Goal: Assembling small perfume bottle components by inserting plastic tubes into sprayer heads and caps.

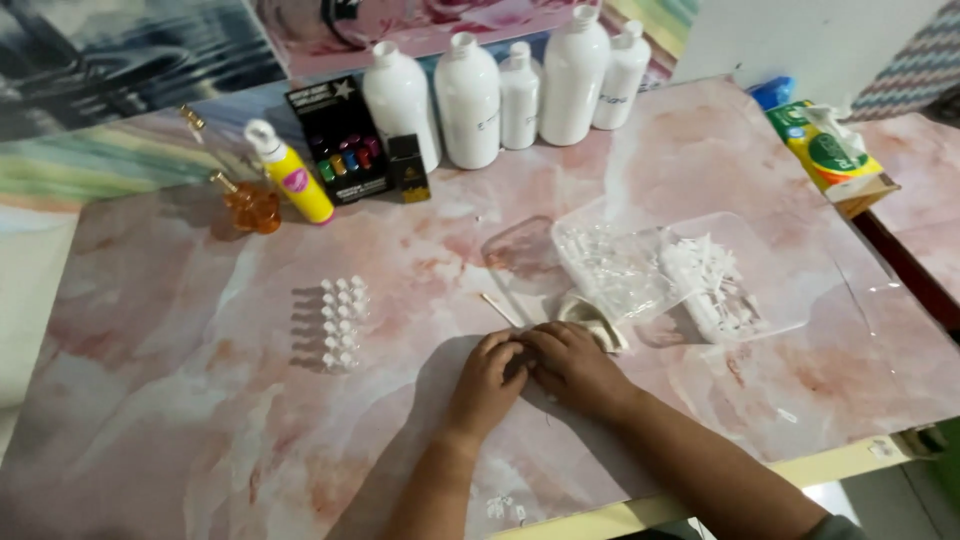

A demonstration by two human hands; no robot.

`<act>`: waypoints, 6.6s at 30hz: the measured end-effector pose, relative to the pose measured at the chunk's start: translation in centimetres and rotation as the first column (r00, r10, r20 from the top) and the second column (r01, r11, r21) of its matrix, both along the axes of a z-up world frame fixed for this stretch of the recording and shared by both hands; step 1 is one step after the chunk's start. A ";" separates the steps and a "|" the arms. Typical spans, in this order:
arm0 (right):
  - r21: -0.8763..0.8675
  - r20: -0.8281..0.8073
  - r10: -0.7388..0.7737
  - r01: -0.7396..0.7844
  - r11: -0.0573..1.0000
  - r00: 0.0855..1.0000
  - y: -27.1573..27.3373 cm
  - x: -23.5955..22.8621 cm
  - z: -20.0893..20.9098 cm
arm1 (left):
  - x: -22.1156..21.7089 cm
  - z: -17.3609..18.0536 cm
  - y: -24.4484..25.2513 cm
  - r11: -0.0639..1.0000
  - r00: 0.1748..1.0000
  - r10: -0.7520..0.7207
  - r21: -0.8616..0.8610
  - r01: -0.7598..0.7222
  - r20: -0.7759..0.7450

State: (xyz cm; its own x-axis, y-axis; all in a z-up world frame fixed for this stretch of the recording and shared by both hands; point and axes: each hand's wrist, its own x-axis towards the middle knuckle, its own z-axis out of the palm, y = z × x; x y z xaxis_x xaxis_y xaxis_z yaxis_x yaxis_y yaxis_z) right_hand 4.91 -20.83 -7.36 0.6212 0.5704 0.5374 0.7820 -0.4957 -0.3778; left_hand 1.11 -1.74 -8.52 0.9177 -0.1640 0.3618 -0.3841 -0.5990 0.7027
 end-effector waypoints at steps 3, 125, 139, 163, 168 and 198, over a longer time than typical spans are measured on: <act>0.021 0.040 0.021 -0.022 1.000 0.999 -0.2 -0.1 0.2 | -0.2 0.9 -0.2 0.999 0.996 0.020 0.031 -0.018 -0.089; 0.725 -0.342 0.048 0.231 0.649 0.938 1.6 2.6 2.5 | 2.6 2.8 1.4 0.677 0.888 -0.136 -0.695 -0.240 -0.439; 0.717 -0.348 0.073 0.216 0.663 0.935 2.3 1.9 3.1 | 2.1 3.1 1.1 0.541 0.858 -0.312 -0.819 -0.193 -0.408; 0.637 -0.452 0.225 0.135 0.759 0.863 0.2 3.4 4.9 | 2.1 2.7 1.2 0.576 0.860 -0.358 -0.811 -0.103 -0.363; 0.416 0.013 0.181 -0.170 0.894 0.983 -0.4 4.1 3.6 | 3.0 0.9 1.7 0.504 0.843 -0.356 -0.842 -0.191 -0.404; 0.538 -0.142 0.006 0.072 0.840 0.990 -0.3 3.5 2.2 | 3.3 -0.4 2.1 0.465 0.954 -0.252 -0.885 -0.028 -0.163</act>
